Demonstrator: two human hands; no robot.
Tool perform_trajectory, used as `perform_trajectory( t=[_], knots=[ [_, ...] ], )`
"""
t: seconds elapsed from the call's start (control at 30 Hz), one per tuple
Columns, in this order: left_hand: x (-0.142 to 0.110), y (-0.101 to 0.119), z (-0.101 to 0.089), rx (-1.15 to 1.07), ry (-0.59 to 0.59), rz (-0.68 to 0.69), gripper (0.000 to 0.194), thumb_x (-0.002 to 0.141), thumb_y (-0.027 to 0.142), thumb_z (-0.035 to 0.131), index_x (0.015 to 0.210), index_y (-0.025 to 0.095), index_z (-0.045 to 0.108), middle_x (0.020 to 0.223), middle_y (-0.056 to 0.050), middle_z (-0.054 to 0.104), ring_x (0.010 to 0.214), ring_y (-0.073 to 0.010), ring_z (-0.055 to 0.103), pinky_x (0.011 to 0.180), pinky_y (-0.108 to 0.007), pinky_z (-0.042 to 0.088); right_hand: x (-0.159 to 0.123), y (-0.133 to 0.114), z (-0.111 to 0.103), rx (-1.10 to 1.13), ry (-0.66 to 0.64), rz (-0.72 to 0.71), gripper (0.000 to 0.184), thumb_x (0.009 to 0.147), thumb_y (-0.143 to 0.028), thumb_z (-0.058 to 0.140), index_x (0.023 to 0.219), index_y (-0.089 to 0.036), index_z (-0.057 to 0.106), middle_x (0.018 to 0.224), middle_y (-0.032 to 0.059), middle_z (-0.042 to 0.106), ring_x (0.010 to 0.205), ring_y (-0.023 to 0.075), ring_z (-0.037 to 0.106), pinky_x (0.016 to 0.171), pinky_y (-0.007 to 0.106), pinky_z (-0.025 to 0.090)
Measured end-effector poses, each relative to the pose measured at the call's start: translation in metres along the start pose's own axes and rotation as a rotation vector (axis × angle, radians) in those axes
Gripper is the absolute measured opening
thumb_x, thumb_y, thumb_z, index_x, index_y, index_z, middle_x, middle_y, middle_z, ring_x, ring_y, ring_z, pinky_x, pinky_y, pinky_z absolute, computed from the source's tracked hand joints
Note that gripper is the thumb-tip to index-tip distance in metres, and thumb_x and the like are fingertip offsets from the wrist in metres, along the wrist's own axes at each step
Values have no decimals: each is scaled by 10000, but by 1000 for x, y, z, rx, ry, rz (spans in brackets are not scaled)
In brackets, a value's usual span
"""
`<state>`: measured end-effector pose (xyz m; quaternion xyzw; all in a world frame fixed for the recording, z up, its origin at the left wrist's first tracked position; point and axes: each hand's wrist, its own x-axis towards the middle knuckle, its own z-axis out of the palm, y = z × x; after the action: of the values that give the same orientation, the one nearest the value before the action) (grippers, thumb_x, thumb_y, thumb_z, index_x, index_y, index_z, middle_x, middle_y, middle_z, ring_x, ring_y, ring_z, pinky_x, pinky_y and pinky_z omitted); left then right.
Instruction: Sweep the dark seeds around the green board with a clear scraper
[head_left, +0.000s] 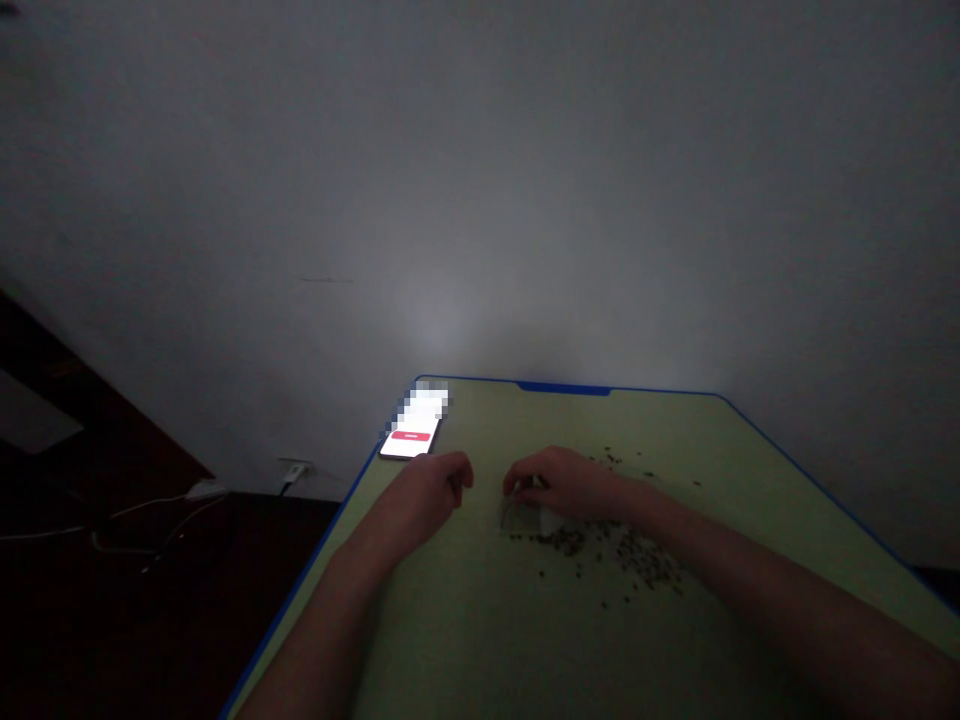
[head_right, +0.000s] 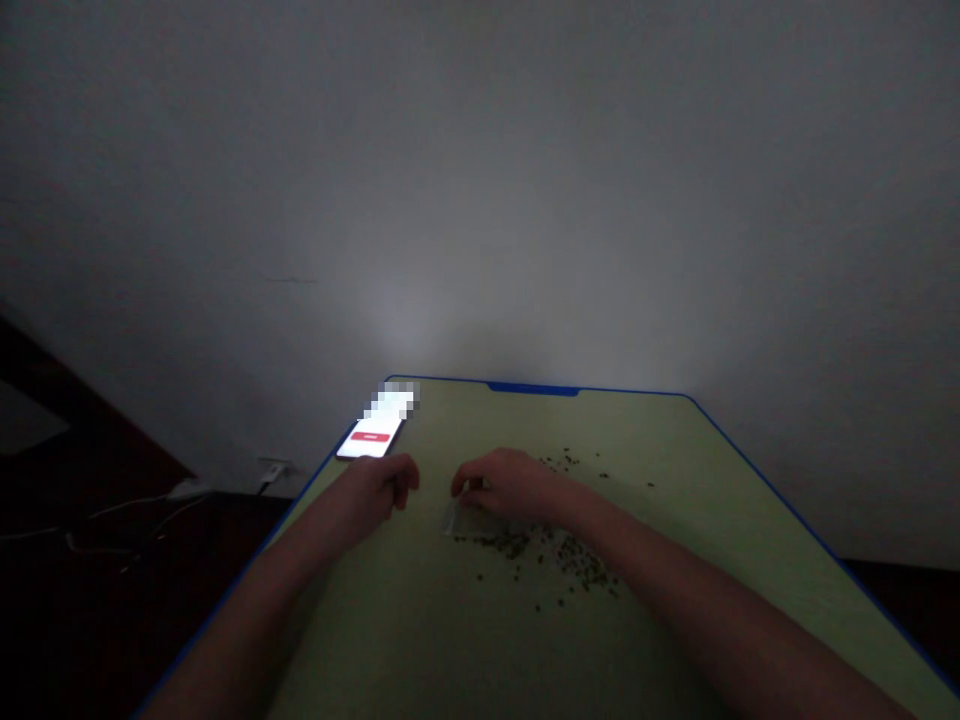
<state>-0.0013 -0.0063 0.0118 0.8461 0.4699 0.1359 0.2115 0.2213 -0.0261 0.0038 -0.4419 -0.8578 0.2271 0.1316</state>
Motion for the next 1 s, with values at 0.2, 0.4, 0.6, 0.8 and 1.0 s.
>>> perform_trajectory(
  t=[0.2,0.4,0.6,0.8,1.0],
  knots=[
    [-1,5,-3,9,-16,1,294,663,62,377,796,170,616,654,-13,618,590,-118,519,544,-220,322,-18,-17,-6,-39,98,-1,204,821,-247,528,974,-248,664,831,10,693,701,137,592,658,243,400],
    [-1,5,-2,33,0,5,262,696,79,383,790,170,610,671,-23,627,591,-120,522,533,-223,315,-80,-16,-20,52,283,318,208,846,-322,480,954,-224,629,698,5,648,594,142,565,563,253,419],
    [-1,8,-2,43,-7,10,273,698,77,379,808,174,609,673,-19,624,594,-119,522,541,-227,321,-153,-8,9,87,283,459,233,858,-394,454,912,-269,643,828,29,679,778,210,625,678,337,489],
    [0,7,-1,56,-10,28,299,703,88,355,819,179,615,692,-29,633,617,-134,533,562,-241,330,-164,-10,21,40,306,532,231,858,-369,453,940,-275,647,915,24,695,799,205,639,712,334,495],
    [1,7,-1,49,-11,31,284,688,90,363,801,175,609,665,-27,624,599,-133,530,541,-236,323,-149,-20,28,42,278,517,237,862,-340,432,948,-259,638,940,36,691,813,205,637,713,328,489]
  ],
)
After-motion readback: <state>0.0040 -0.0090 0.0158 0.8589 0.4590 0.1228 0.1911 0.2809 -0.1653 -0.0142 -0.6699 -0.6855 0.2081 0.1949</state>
